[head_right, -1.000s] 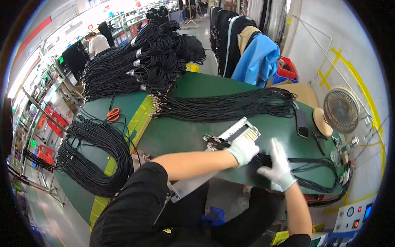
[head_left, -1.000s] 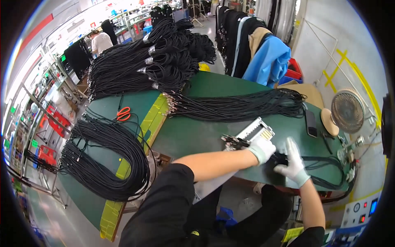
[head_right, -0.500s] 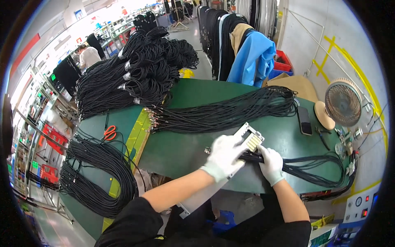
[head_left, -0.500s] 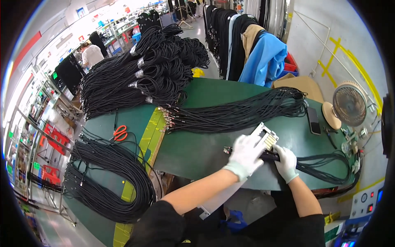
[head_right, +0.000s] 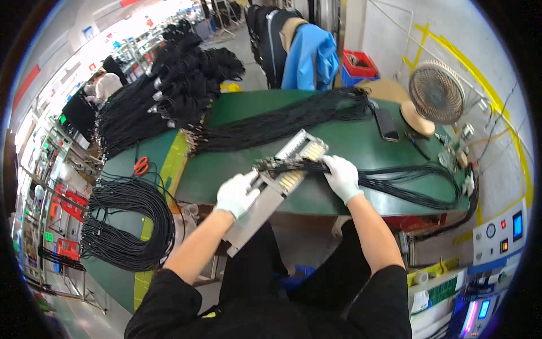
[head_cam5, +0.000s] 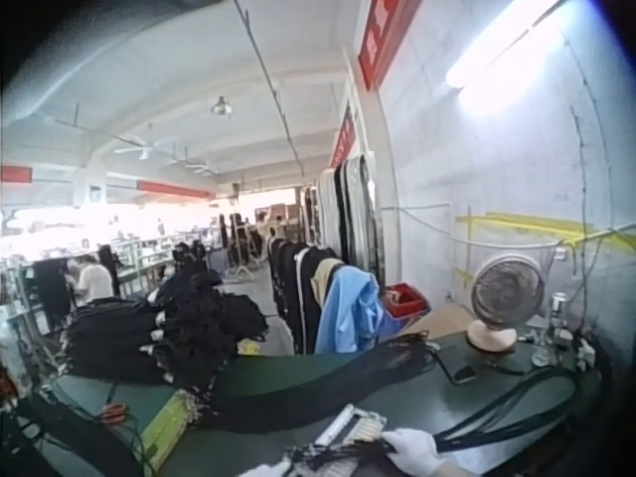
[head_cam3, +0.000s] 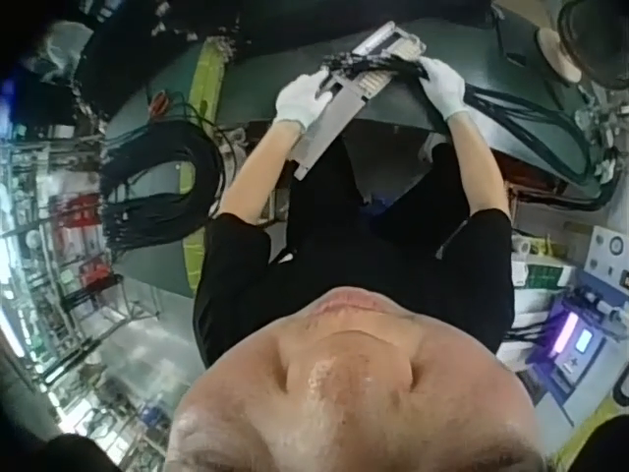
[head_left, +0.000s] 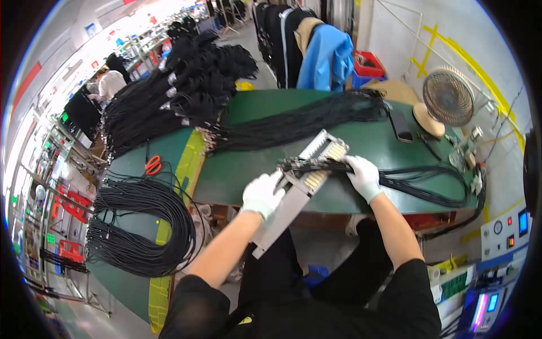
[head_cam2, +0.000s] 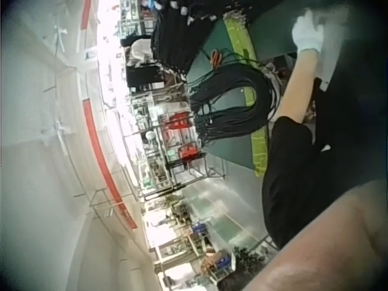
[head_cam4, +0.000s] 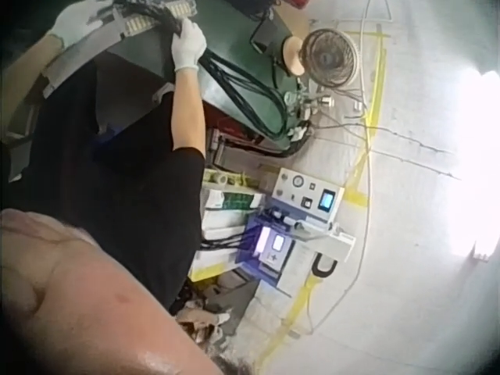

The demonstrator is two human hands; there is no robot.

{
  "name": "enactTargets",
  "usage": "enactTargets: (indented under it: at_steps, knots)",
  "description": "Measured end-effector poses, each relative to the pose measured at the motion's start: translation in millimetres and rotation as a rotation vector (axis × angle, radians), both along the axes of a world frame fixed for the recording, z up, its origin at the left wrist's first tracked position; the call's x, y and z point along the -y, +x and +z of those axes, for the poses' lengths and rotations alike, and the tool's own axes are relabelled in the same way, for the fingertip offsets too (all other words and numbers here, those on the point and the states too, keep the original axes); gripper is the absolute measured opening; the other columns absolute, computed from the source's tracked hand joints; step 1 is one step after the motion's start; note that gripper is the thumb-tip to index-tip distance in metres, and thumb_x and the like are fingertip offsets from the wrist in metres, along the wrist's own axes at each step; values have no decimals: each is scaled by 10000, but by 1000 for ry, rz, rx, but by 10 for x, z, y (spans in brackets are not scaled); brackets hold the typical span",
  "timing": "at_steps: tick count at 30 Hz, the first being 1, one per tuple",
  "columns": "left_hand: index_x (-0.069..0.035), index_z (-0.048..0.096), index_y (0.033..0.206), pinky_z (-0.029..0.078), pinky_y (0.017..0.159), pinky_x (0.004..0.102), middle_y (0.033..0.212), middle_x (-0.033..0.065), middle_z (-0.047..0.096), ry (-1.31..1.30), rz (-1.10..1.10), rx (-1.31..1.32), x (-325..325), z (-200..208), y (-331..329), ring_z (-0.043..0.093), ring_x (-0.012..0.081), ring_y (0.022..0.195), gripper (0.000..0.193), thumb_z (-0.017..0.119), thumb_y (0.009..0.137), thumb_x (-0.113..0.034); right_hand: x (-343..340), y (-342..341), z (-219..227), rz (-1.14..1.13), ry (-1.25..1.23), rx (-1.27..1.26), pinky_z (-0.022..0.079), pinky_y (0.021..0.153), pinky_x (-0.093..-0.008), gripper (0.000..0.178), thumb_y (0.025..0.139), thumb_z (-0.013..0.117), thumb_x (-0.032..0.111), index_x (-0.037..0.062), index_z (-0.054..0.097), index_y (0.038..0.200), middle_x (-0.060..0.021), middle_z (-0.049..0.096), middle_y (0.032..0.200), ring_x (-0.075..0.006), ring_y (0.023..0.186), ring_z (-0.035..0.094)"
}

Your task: The person inserts wires into a connector by hand, assembling a wire harness.

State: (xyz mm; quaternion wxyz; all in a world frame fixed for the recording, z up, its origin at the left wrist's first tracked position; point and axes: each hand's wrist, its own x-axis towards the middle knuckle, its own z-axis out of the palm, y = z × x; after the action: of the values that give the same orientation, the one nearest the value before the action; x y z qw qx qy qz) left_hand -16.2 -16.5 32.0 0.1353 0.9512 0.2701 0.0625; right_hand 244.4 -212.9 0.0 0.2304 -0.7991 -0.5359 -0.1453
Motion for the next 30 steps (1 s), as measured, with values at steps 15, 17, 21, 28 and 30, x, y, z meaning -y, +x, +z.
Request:
enactTargets:
  at_steps: [15,17,21,28,30]
  knots:
    - [-208,423,1476,511,659,337,856,50,528,-174,111,127,545,-107,-442,564,191,637,714,690,813,-230,161,-26,317,166,-54,-370,473,899,-403,492,736,777,421,73,684,1071,-117,679,997,-323,993,608]
    - [-213,435,1471,501,616,312,871,37,496,-214,128,166,584,-65,-472,523,147,590,732,719,796,-216,102,-32,294,196,-112,-360,479,881,-405,472,745,777,406,62,685,1054,-124,679,974,-327,975,614]
    - [-215,428,1460,530,667,370,955,101,545,-301,143,135,575,-74,-492,612,249,734,707,701,810,-251,62,67,267,153,-110,-687,496,836,-389,397,773,769,332,30,677,1013,-136,671,911,-330,917,631]
    - [-87,604,1301,470,909,400,1106,124,577,-41,94,486,372,-201,-534,573,299,1033,564,759,784,-251,-69,-93,495,47,215,-175,455,933,-413,440,710,803,283,80,673,1078,-105,656,1067,-322,1068,572]
    - [-81,590,1314,391,1027,467,1250,164,555,117,0,566,311,-90,-443,494,369,1193,621,777,758,-287,-115,-302,596,286,25,-202,435,971,-433,590,688,784,355,65,640,1181,-138,626,1186,-354,1103,549]
